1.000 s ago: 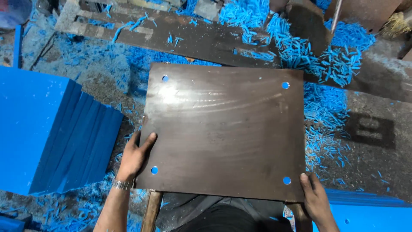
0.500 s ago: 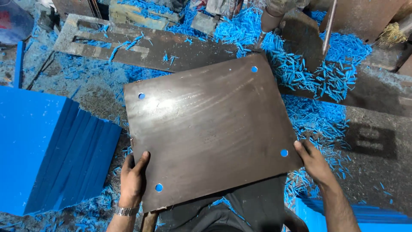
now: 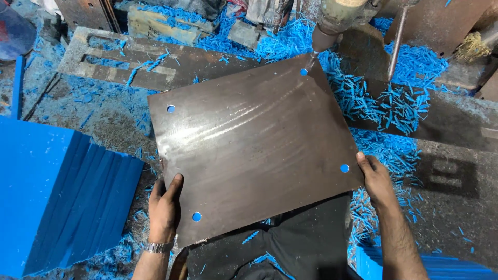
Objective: The person sits at a drill press and drills holes through blue plastic sheets, using a dark metal template plate with pre-drilled holes as a guide. They position the template over each blue sheet, operate the drill press through the guide holes, then move the drilled sheet aside and place a new blue sheet underneath to repeat the process.
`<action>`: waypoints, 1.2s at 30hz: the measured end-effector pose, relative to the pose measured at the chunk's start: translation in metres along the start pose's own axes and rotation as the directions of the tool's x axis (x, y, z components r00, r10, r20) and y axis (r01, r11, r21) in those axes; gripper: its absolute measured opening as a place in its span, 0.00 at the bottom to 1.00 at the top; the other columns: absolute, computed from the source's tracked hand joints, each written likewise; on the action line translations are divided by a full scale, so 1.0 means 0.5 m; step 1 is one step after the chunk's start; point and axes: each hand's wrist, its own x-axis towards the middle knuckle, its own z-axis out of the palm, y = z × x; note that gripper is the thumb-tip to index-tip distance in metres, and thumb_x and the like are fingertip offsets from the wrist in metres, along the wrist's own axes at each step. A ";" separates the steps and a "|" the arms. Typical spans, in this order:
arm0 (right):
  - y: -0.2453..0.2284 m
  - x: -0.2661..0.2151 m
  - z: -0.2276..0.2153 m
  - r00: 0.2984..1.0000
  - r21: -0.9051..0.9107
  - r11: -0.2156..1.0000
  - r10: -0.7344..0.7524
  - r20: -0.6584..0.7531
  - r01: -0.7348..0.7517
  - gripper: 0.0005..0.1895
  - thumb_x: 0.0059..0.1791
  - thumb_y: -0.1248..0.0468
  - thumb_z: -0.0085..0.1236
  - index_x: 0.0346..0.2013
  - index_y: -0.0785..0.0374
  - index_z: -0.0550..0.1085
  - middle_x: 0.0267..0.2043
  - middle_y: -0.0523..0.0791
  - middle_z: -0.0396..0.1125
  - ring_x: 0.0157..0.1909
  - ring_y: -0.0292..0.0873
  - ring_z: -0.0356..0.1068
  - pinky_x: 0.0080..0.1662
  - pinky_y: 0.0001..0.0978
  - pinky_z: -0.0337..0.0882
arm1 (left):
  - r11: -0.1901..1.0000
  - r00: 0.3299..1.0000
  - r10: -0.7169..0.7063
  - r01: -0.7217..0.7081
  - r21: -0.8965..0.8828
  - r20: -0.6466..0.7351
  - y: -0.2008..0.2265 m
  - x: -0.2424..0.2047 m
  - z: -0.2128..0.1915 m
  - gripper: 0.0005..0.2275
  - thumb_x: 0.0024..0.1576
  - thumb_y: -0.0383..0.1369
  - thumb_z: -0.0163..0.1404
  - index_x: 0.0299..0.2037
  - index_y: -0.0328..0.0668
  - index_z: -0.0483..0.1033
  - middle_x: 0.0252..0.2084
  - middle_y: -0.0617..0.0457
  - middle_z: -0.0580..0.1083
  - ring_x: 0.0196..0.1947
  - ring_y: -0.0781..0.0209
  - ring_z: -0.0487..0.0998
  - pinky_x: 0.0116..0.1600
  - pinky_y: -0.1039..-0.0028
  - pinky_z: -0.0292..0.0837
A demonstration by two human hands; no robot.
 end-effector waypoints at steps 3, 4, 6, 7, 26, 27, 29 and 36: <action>-0.012 -0.012 0.000 1.000 0.006 1.000 0.030 -0.003 -0.030 0.36 0.54 0.41 0.50 0.56 0.76 0.72 0.52 0.58 0.72 0.52 0.49 0.71 0.53 0.41 0.68 | 0.998 1.000 0.002 0.000 0.070 -0.019 0.006 0.010 -0.004 0.27 0.57 0.37 0.57 0.62 0.24 0.66 0.58 0.39 0.74 0.57 0.55 0.75 0.62 0.69 0.68; -0.014 -0.014 -0.001 0.999 -0.018 0.999 0.035 -0.007 -0.035 0.37 0.54 0.41 0.50 0.56 0.76 0.72 0.52 0.58 0.72 0.52 0.50 0.71 0.53 0.42 0.68 | 0.990 0.999 0.012 -0.007 0.144 -0.034 0.011 0.013 -0.004 0.27 0.57 0.38 0.57 0.61 0.25 0.67 0.57 0.39 0.75 0.56 0.54 0.75 0.61 0.68 0.69; 0.000 -0.003 -0.004 1.000 0.029 0.999 0.031 0.002 -0.031 0.37 0.53 0.41 0.51 0.56 0.75 0.72 0.53 0.57 0.72 0.52 0.49 0.71 0.54 0.41 0.68 | 0.916 0.976 0.207 -0.169 0.363 -0.069 0.028 0.032 0.006 0.28 0.56 0.39 0.59 0.60 0.24 0.68 0.56 0.36 0.73 0.55 0.49 0.74 0.60 0.64 0.68; 0.008 0.000 -0.005 0.999 0.077 0.997 0.030 0.013 -0.031 0.38 0.52 0.40 0.52 0.57 0.74 0.71 0.53 0.56 0.72 0.53 0.48 0.71 0.54 0.40 0.68 | 0.768 0.916 0.398 -0.297 0.568 -0.058 0.037 0.041 0.011 0.28 0.56 0.40 0.61 0.60 0.24 0.68 0.54 0.33 0.72 0.54 0.44 0.72 0.59 0.60 0.67; 0.033 0.014 -0.023 0.993 -0.021 0.999 0.036 -0.117 -0.038 0.37 0.53 0.40 0.52 0.54 0.75 0.74 0.51 0.57 0.73 0.53 0.49 0.72 0.55 0.40 0.68 | -0.028 0.612 0.387 -0.740 0.672 0.690 0.123 0.258 0.625 0.53 0.42 0.73 0.49 0.68 0.35 0.62 0.61 0.39 0.64 0.64 0.41 0.60 0.66 0.40 0.49; 0.043 0.025 -0.025 0.995 -0.047 0.999 0.011 -0.102 -0.016 0.36 0.53 0.40 0.52 0.53 0.74 0.75 0.50 0.57 0.74 0.51 0.50 0.73 0.54 0.41 0.69 | -0.029 0.625 0.366 -0.732 0.680 0.689 0.130 0.255 0.624 0.53 0.43 0.74 0.49 0.68 0.35 0.62 0.60 0.40 0.64 0.64 0.42 0.60 0.66 0.41 0.50; 0.039 0.030 -0.031 0.996 -0.070 0.998 -0.010 -0.088 0.004 0.36 0.53 0.40 0.52 0.51 0.74 0.76 0.48 0.57 0.75 0.50 0.50 0.74 0.54 0.41 0.70 | -0.033 0.637 0.343 -0.726 0.686 0.690 0.136 0.256 0.627 0.52 0.43 0.74 0.49 0.68 0.35 0.62 0.60 0.41 0.64 0.64 0.42 0.60 0.67 0.42 0.50; -0.179 0.009 -0.139 0.866 -0.489 0.830 -0.430 -0.255 0.268 0.29 0.53 0.42 0.65 0.40 0.69 0.76 0.36 0.50 0.74 0.38 0.45 0.74 0.45 0.41 0.74 | -0.071 0.624 0.384 -0.715 0.696 0.681 0.093 0.283 0.640 0.52 0.45 0.74 0.46 0.69 0.35 0.59 0.61 0.41 0.62 0.64 0.44 0.59 0.67 0.41 0.46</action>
